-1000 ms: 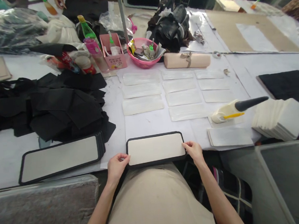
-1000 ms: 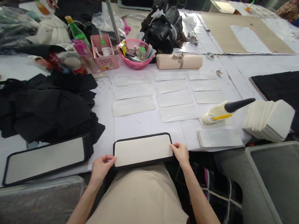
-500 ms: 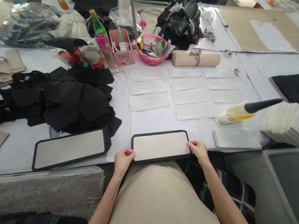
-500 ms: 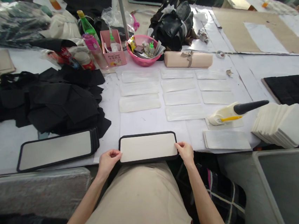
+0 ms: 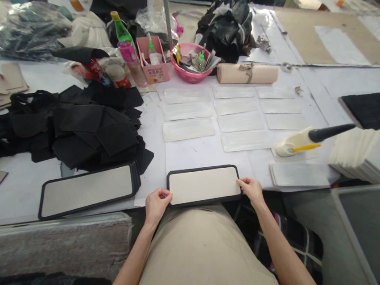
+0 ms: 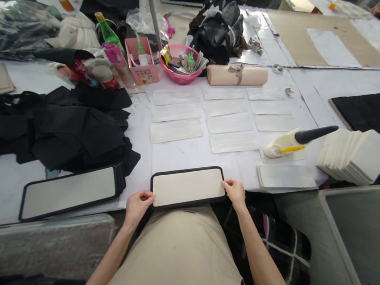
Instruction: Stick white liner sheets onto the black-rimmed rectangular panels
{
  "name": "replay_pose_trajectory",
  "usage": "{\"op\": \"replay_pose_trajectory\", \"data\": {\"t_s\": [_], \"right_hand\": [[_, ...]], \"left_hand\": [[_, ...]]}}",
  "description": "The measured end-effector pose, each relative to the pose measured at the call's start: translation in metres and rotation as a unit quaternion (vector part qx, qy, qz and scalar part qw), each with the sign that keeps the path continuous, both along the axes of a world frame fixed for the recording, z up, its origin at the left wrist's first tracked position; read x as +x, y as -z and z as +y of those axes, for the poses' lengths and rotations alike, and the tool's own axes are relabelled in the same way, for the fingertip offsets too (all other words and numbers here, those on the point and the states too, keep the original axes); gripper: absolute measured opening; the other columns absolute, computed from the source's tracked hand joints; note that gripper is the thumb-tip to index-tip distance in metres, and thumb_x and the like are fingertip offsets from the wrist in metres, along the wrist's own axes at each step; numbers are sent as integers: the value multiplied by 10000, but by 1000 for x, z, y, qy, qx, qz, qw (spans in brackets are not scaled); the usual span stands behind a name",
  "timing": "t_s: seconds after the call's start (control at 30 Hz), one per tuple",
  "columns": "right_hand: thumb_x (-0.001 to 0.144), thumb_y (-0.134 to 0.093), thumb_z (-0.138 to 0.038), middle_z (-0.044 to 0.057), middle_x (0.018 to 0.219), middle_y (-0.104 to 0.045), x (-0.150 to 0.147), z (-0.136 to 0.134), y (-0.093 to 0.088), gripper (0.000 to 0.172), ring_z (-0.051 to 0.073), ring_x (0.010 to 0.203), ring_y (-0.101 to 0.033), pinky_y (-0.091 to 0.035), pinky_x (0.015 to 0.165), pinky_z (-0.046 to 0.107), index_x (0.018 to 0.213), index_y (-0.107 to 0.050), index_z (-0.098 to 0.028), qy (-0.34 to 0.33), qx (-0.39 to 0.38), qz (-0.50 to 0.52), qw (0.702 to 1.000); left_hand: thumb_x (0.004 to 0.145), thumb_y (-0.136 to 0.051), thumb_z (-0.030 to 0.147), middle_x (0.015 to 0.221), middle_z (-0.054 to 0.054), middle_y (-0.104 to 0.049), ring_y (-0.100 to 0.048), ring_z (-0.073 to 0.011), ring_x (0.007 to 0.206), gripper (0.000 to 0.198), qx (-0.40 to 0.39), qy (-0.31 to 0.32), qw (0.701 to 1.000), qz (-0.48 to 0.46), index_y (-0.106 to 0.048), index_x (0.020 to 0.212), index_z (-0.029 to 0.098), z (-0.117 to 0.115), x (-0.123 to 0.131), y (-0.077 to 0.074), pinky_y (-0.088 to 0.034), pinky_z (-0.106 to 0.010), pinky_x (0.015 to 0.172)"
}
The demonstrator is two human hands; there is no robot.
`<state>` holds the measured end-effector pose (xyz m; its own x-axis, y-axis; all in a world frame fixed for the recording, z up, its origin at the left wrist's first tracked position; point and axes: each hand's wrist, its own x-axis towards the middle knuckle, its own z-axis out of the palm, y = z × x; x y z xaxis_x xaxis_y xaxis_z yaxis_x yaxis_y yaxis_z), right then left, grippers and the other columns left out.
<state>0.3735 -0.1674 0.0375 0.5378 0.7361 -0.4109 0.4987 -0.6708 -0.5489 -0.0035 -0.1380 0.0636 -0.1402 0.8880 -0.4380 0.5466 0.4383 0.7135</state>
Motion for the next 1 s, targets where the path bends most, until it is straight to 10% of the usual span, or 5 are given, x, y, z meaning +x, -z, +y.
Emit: {"op": "replay_pose_trajectory", "data": {"t_s": [1.0], "right_hand": [[722,-609,-416,22,742,-711,-9,5,-10,225,195,687,-656,-445,592,257,749,-693,-208,14,-53,-22,998]], "left_hand": [[718,-603,357,768,-18,-715,-629,-201,696,148,35,46,994,94,-630,661,223,-7,5,1,-438,-300,683]]}}
